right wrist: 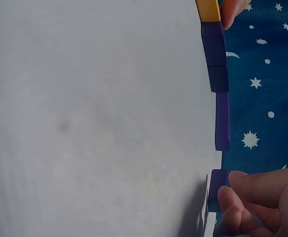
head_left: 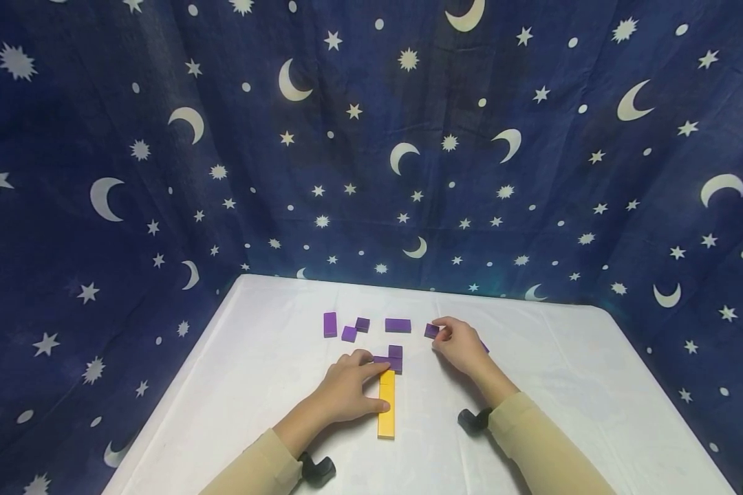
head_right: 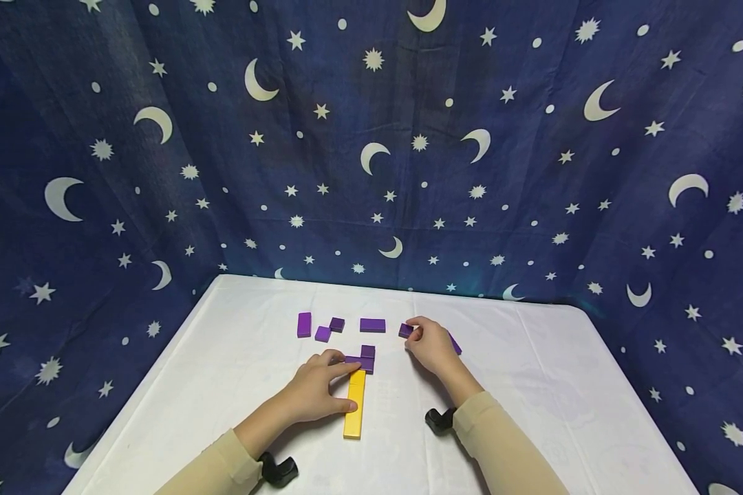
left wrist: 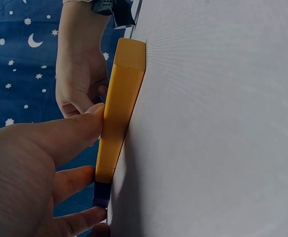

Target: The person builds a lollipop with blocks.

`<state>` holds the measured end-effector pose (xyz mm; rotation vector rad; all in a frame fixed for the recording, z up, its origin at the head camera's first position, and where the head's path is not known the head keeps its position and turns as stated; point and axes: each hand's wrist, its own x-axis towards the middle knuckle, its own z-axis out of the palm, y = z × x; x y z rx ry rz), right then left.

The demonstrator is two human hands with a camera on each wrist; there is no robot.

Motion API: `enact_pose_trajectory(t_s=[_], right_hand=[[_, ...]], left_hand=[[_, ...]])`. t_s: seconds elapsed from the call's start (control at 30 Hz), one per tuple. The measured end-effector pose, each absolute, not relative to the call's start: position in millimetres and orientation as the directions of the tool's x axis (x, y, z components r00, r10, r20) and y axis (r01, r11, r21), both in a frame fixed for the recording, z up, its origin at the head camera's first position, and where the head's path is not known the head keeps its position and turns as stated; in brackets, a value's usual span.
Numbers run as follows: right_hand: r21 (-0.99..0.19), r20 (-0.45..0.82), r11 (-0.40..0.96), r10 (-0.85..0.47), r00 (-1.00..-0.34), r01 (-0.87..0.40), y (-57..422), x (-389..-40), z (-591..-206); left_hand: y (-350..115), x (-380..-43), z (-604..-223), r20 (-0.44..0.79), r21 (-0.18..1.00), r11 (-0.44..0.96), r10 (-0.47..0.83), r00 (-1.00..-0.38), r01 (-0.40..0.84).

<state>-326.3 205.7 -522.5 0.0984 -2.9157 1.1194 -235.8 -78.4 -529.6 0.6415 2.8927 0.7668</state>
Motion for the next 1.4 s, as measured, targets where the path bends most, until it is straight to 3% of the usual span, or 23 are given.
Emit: enact_pose_trajectory(t_s=[1.4], right_hand=[[-0.637, -0.018, 0.771, -0.032, -0.999, -0.013, 205, -341, -523]], left_hand=[[-79, -236, -529, 0.029, 0.491, 0.786, 0.416, -0.909, 0.376]])
